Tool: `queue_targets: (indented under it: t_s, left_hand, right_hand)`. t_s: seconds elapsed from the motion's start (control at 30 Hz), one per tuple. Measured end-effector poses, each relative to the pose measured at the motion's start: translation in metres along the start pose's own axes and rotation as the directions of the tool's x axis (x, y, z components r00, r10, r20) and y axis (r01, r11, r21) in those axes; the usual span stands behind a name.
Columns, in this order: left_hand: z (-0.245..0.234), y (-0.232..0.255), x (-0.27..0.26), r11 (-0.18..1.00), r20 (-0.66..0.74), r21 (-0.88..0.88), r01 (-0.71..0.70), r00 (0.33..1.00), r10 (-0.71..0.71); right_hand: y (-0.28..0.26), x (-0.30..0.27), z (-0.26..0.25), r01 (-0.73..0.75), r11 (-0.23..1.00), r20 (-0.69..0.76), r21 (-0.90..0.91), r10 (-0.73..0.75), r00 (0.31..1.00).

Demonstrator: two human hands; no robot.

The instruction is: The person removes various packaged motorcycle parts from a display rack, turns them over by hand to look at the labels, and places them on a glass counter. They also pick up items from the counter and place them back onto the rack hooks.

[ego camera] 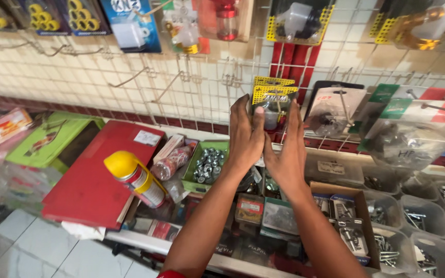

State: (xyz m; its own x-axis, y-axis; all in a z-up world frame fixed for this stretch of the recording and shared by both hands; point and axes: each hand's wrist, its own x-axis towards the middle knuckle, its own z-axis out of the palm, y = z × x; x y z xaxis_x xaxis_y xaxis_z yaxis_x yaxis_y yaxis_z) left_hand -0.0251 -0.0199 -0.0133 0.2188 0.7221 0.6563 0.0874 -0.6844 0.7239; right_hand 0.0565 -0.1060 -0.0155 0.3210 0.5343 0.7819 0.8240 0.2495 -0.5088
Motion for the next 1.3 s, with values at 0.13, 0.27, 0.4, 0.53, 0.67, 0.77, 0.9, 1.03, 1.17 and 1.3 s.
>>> queue_targets:
  t_s: [0.13, 0.27, 0.4, 0.53, 0.67, 0.77, 0.9, 1.03, 1.17, 1.3]
  left_hand:
    - [-0.009, 0.007, -0.012, 0.998, 0.008, 0.06, -0.009, 1.0, 0.008]
    - [-0.021, 0.022, -0.039, 0.987, -0.029, 0.141, -0.073, 0.997, 0.078]
    - [-0.041, 0.043, -0.078, 0.976, -0.061, 0.21, -0.063, 0.995, 0.077]
    - [-0.061, 0.057, -0.127, 0.939, -0.135, 0.344, 0.018, 0.99, 0.031]
    - [-0.077, 0.059, -0.174, 0.871, -0.224, 0.477, 0.118, 0.975, -0.01]
    - [-0.092, 0.068, -0.21, 0.834, -0.298, 0.483, 0.267, 0.946, -0.13]
    - [-0.116, 0.081, -0.258, 0.745, -0.434, 0.564, 0.357, 0.895, -0.101]
    - [-0.145, 0.101, -0.305, 0.626, -0.561, 0.62, 0.473, 0.825, -0.067]
    - [-0.166, 0.139, -0.364, 0.484, -0.68, 0.647, 0.59, 0.733, 0.016]
    - [-0.173, 0.194, -0.429, 0.334, -0.771, 0.624, 0.706, 0.627, 0.112]
  right_hand:
    - [-0.01, -0.014, -0.012, -0.007, 1.0, 0.044, -0.011, 0.008, 0.999]
    - [-0.023, -0.034, -0.023, 0.027, 0.999, 0.066, -0.017, -0.026, 0.998]
    - [-0.04, -0.061, -0.034, -0.058, 0.996, 0.163, 0.07, 0.046, 0.986]
    - [-0.047, -0.089, -0.039, -0.016, 0.975, 0.295, 0.223, -0.052, 0.954]
    - [-0.051, -0.118, -0.032, -0.119, 0.953, 0.478, 0.278, -0.03, 0.878]
    - [-0.061, -0.139, -0.026, -0.066, 0.936, 0.525, 0.346, -0.135, 0.841]
    - [-0.087, -0.162, -0.016, 0.051, 0.843, 0.466, 0.536, -0.346, 0.815]
    - [-0.124, -0.187, -0.015, -0.005, 0.77, 0.496, 0.638, -0.406, 0.768]
    - [-0.165, -0.222, -0.022, -0.006, 0.641, 0.46, 0.768, -0.545, 0.701]
    - [-0.208, -0.265, -0.047, 0.031, 0.527, 0.405, 0.849, -0.688, 0.603]
